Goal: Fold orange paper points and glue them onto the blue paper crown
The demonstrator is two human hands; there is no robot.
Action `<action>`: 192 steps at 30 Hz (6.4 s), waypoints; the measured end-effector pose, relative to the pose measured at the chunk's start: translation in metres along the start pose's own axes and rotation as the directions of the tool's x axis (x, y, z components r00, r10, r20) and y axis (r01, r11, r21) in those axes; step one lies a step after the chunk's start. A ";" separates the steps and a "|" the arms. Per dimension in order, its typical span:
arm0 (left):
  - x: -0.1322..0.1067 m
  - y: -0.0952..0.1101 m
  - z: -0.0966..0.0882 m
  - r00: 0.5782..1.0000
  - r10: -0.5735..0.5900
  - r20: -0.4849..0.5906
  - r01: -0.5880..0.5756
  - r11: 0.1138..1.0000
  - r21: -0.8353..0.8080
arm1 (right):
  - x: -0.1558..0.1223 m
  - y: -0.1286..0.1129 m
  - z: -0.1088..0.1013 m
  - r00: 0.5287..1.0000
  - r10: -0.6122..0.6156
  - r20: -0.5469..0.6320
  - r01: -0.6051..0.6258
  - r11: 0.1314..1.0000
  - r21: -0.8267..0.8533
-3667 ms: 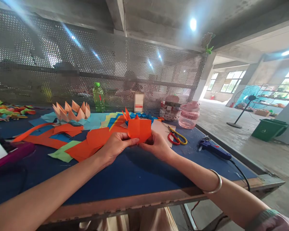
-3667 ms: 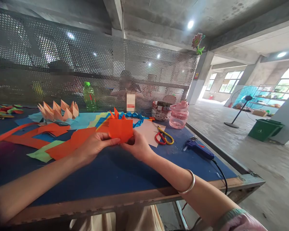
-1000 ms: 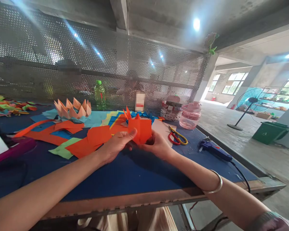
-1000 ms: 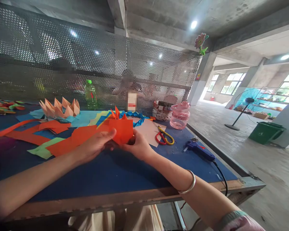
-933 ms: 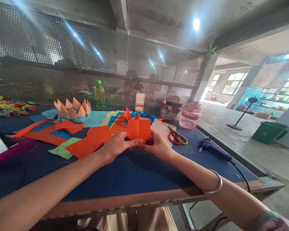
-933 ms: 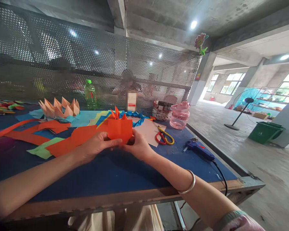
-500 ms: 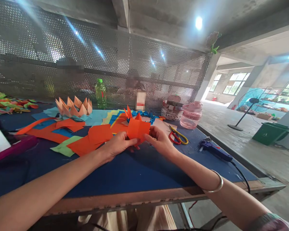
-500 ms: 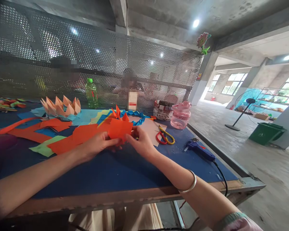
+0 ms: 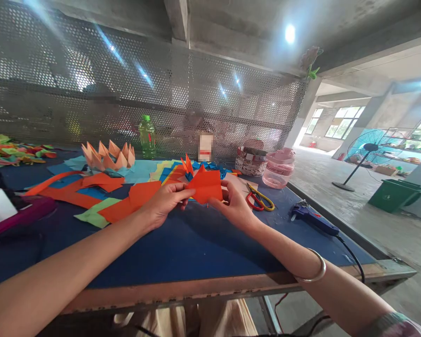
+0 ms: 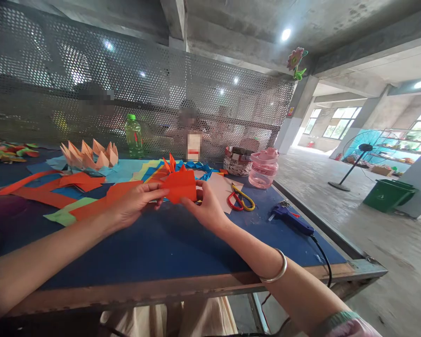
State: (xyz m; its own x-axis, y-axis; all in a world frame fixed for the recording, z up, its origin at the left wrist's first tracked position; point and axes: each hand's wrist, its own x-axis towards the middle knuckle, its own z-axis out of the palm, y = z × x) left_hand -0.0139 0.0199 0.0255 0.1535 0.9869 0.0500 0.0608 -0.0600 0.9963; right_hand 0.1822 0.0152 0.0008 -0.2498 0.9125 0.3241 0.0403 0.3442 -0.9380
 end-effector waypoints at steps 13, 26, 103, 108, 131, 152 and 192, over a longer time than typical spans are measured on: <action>-0.002 0.003 0.002 0.995 -0.088 0.038 0.092 0.986 -0.139 | -0.001 -0.002 -0.002 0.998 -0.038 -0.048 0.035 0.996 -0.076; -0.004 0.003 0.005 0.998 -0.048 -0.039 0.044 0.995 -0.089 | -0.007 -0.004 -0.002 0.988 -0.150 0.046 0.156 0.967 -0.201; -0.004 -0.008 0.012 0.961 0.272 0.050 -0.275 0.958 0.077 | -0.001 0.006 0.002 0.994 0.025 0.110 -0.025 1.000 -0.004; -0.004 -0.007 0.013 0.966 0.256 0.029 -0.257 0.964 0.065 | -0.001 0.007 0.002 0.994 0.017 0.109 -0.019 1.000 0.018; -0.002 -0.018 0.012 0.931 0.364 0.008 -0.354 0.901 0.253 | -0.002 0.004 0.008 0.994 0.049 0.093 -0.059 0.992 0.114; -0.007 -0.018 0.021 0.915 0.403 -0.034 -0.395 0.909 0.135 | -0.001 0.006 0.004 1.000 -0.030 0.009 0.030 0.999 -0.038; -0.009 -0.004 0.017 0.995 0.099 0.007 -0.098 0.990 -0.105 | 0.000 0.006 0.001 1.000 0.006 0.015 -0.005 0.995 -0.104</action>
State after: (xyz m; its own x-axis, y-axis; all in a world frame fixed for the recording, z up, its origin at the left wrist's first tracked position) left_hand 0.0015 0.0088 0.0200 0.1655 0.9750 0.1480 -0.0586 -0.1401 0.9884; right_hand 0.1811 0.0168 -0.0048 -0.2638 0.9113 0.3163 0.1417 0.3610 -0.9217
